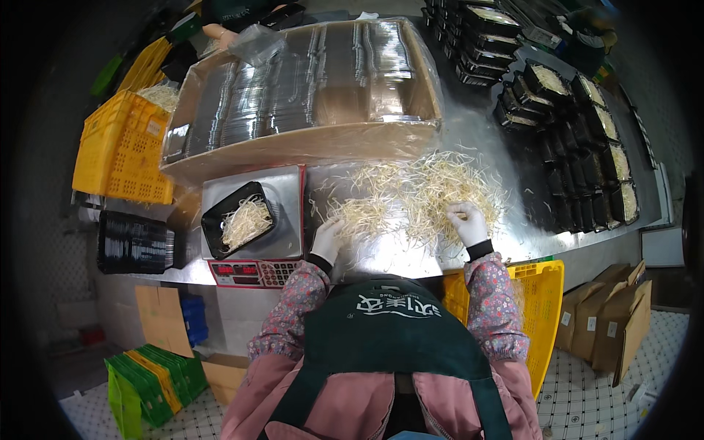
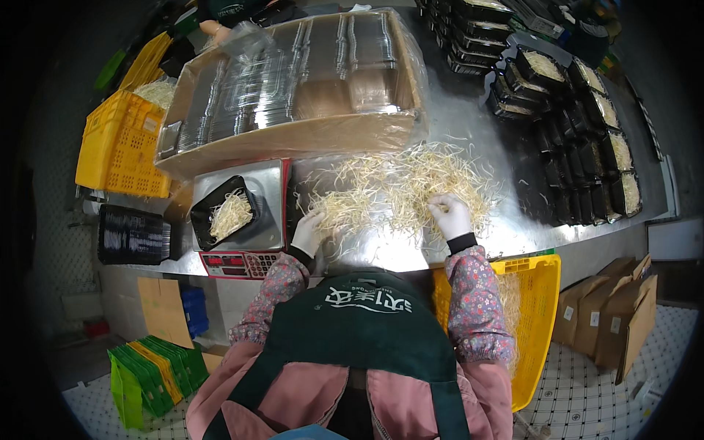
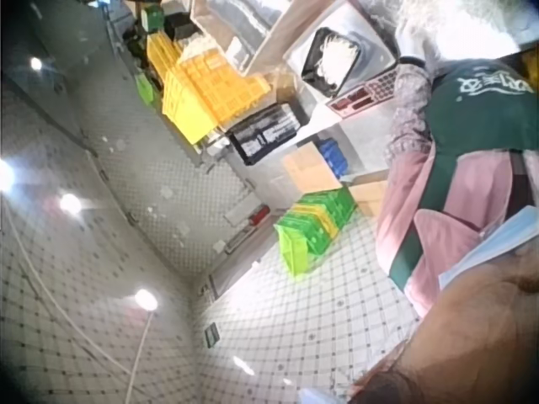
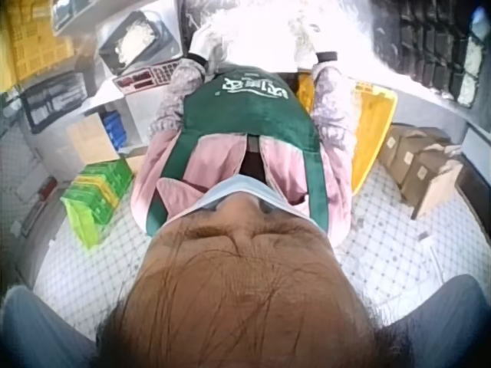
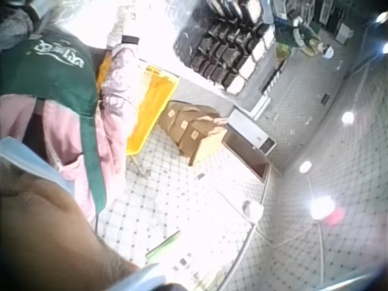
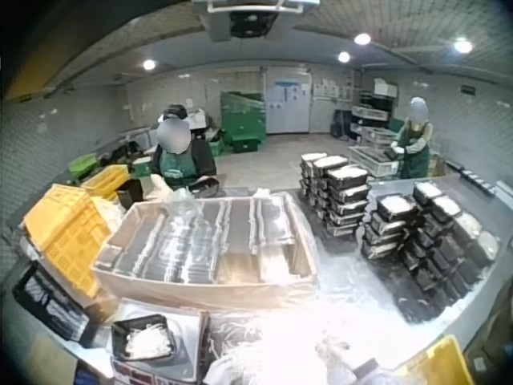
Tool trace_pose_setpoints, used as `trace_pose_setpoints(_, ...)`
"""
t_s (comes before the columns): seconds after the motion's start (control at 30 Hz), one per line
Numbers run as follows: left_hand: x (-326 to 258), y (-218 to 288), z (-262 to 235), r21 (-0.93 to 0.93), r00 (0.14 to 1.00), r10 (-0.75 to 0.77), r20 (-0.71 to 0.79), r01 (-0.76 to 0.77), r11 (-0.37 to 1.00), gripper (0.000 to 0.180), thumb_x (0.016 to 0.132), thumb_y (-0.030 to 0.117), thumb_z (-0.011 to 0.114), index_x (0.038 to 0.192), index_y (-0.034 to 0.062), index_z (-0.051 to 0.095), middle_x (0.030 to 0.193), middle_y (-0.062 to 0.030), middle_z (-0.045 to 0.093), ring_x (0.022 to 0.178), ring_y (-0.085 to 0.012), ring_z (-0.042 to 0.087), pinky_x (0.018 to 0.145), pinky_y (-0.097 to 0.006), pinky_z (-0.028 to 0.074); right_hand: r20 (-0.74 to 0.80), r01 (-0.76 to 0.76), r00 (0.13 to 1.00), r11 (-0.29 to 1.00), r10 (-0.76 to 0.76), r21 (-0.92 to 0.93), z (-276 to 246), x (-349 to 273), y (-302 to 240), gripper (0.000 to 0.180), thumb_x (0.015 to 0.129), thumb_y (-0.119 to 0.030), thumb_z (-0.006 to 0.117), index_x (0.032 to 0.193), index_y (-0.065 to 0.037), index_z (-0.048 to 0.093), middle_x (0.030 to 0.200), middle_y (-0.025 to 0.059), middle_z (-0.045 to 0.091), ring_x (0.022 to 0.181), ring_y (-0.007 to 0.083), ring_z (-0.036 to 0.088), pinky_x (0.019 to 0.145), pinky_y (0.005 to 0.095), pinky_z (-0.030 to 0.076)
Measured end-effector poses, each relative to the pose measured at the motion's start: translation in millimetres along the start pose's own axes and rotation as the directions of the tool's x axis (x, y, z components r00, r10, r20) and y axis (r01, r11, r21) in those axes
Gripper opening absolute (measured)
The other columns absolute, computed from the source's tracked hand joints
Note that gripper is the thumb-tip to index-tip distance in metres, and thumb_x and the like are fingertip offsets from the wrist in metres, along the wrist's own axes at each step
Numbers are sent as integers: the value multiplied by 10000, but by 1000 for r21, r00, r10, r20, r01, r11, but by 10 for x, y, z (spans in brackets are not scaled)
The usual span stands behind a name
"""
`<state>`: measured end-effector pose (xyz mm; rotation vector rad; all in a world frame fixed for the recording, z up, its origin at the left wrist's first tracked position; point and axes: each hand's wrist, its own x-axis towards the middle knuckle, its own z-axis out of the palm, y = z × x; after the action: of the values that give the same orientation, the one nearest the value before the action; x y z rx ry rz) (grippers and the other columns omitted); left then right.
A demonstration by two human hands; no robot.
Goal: The person portions bean sprouts from a yellow crate into black plastic trays using a digital scale. They repeatedly scoop sprouts, place them in a tray, weigh, and adjust the amount before stacking the filled trays on the table.
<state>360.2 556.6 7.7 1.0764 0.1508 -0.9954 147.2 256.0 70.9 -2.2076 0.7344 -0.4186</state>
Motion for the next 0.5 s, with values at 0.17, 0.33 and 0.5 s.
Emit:
trace_pose_setpoints(0.17,-92,52,18,-238,977,-58,204,107,965,410,963,205,449,1324,11,428,1344,-182,483,1231,-369,488,965,-529,438,322,123,946,902,18,-413,413,27,-407,858,642,-277,811,1400,-232,412,1481,145,306,1312,371,356,1022,432,404)
trace_pose_setpoints(0.33,-153,130,114,-233,983,-102,156,137,963,391,971,262,464,1296,46,461,1292,-144,522,1146,-323,542,922,-481,467,361,173,932,897,-16,-406,655,16,-184,538,679,-184,764,1187,-189,590,1348,102,465,1211,312,467,947,396,456)
trace_pose_setpoints(0.5,-128,195,59,-153,980,-37,196,68,986,313,942,220,545,1214,67,530,1082,-80,623,915,-204,610,802,-359,510,136,-10,990,968,45,-250,510,12,147,197,734,-137,722,915,-75,675,908,97,649,815,277,634,737,343,507)
